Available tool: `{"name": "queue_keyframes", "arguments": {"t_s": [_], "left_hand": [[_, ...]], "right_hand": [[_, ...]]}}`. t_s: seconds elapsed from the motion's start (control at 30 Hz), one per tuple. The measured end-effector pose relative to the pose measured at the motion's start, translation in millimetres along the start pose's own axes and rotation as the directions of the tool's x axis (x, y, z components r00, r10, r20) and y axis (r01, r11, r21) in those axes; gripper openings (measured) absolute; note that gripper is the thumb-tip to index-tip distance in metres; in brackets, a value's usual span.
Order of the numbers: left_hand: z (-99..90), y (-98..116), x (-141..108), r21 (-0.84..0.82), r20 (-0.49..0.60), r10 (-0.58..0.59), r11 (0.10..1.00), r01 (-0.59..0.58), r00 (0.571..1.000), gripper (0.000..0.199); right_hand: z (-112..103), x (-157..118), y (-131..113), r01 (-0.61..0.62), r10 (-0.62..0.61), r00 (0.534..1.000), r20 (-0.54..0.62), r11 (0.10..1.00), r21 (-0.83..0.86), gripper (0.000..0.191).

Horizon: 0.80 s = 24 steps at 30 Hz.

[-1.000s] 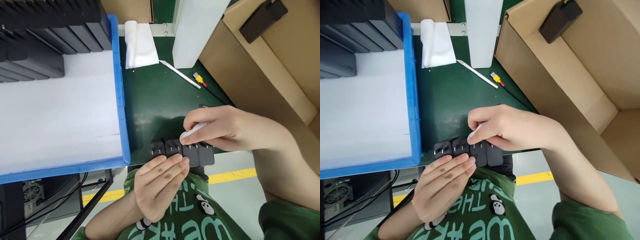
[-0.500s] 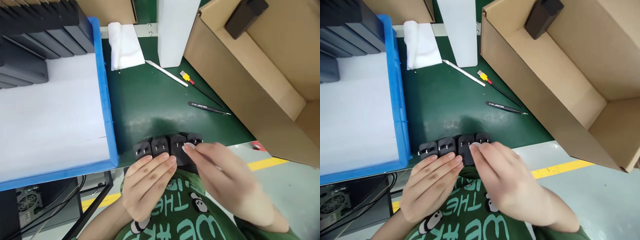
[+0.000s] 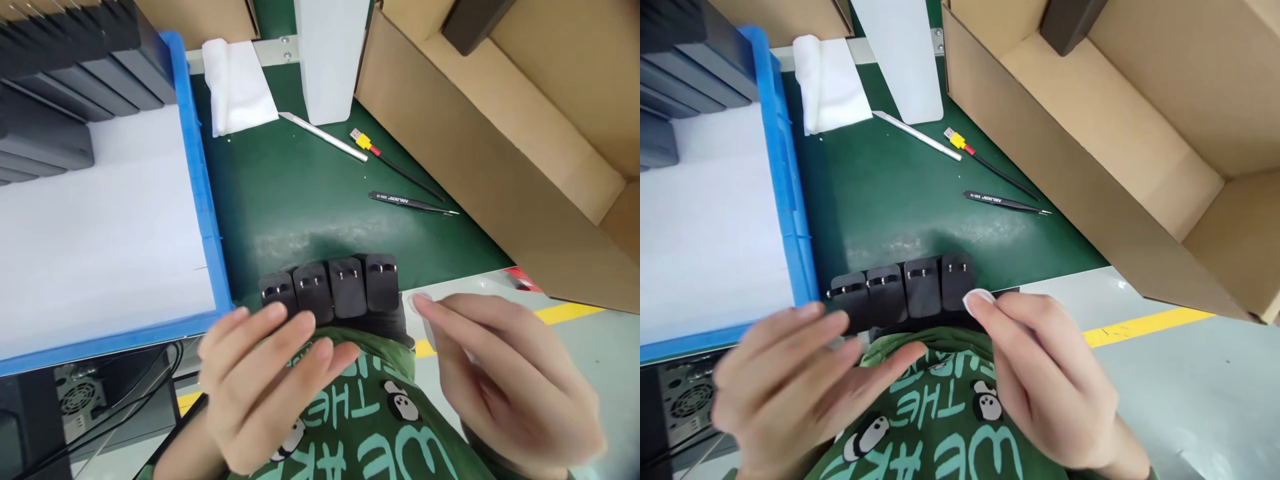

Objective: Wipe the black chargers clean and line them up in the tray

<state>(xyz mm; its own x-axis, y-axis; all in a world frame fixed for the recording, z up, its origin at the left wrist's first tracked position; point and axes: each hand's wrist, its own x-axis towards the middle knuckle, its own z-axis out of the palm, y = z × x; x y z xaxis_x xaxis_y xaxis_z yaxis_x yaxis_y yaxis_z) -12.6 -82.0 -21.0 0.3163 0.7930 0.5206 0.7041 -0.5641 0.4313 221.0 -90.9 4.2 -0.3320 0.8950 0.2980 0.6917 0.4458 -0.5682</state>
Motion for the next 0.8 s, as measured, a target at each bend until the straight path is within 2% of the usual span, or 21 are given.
{"name": "queue_keyframes", "arguments": {"t_s": [0.03, 0.1, 0.17, 0.23, 0.4, 0.47, 0.53, 0.6, 0.67, 0.73, 0.8], "left_hand": [[-2.5, -2, 7, 0.053, 0.015, 0.026, 0.998, -0.026, 1.000, 0.043], [-3.1, -6, 20, 0.151, 0.089, 0.070, 0.985, -0.083, 0.994, 0.045], [0.7, -10, 30, 0.158, 0.210, 0.084, 0.980, -0.118, 0.974, 0.043], [5.5, -14, 34, 0.110, 0.263, 0.106, 0.984, -0.139, 0.959, 0.038], [10.0, -20, 30, 0.022, 0.254, 0.087, 0.995, -0.096, 0.963, 0.035], [9.9, -21, 28, 0.006, 0.247, 0.094, 0.995, -0.098, 0.964, 0.034], [9.9, -21, 28, 0.004, 0.234, 0.101, 0.994, -0.105, 0.967, 0.033], [10.2, -21, 28, 0.008, 0.226, 0.098, 0.995, -0.103, 0.969, 0.032], [10.7, -21, 28, 0.009, 0.226, 0.100, 0.994, -0.104, 0.969, 0.033], [11.4, -21, 27, 0.010, 0.212, 0.098, 0.995, -0.102, 0.972, 0.032], [12.1, -21, 27, 0.012, 0.192, 0.096, 0.995, -0.100, 0.977, 0.030]], "right_hand": [[2, -4, 0, -0.009, 0.008, 1.000, -0.029, 1.000, -0.023, 0.049], [12, -11, -2, 0.028, -0.028, 1.000, 0.003, 1.000, -0.003, 0.051], [26, -14, -4, 0.108, -0.108, 0.994, -0.002, 0.994, 0.013, 0.049], [37, -12, -7, 0.192, -0.194, 0.980, -0.047, 0.981, -0.036, 0.043], [45, -6, -14, 0.257, -0.261, 0.965, -0.019, 0.960, -0.109, 0.031], [47, -5, -16, 0.302, -0.313, 0.947, -0.077, 0.945, -0.127, 0.025], [49, -4, -16, 0.309, -0.315, 0.944, -0.096, 0.948, -0.078, 0.026], [50, -4, -15, 0.273, -0.274, 0.960, -0.055, 0.962, -0.031, 0.032], [53, -4, -15, 0.271, -0.273, 0.962, -0.031, 0.961, -0.053, 0.031], [54, -5, -16, 0.297, -0.305, 0.948, -0.089, 0.951, -0.086, 0.027], [51, -6, -16, 0.306, -0.304, 0.947, -0.105, 0.952, 0.004, 0.028]]}}
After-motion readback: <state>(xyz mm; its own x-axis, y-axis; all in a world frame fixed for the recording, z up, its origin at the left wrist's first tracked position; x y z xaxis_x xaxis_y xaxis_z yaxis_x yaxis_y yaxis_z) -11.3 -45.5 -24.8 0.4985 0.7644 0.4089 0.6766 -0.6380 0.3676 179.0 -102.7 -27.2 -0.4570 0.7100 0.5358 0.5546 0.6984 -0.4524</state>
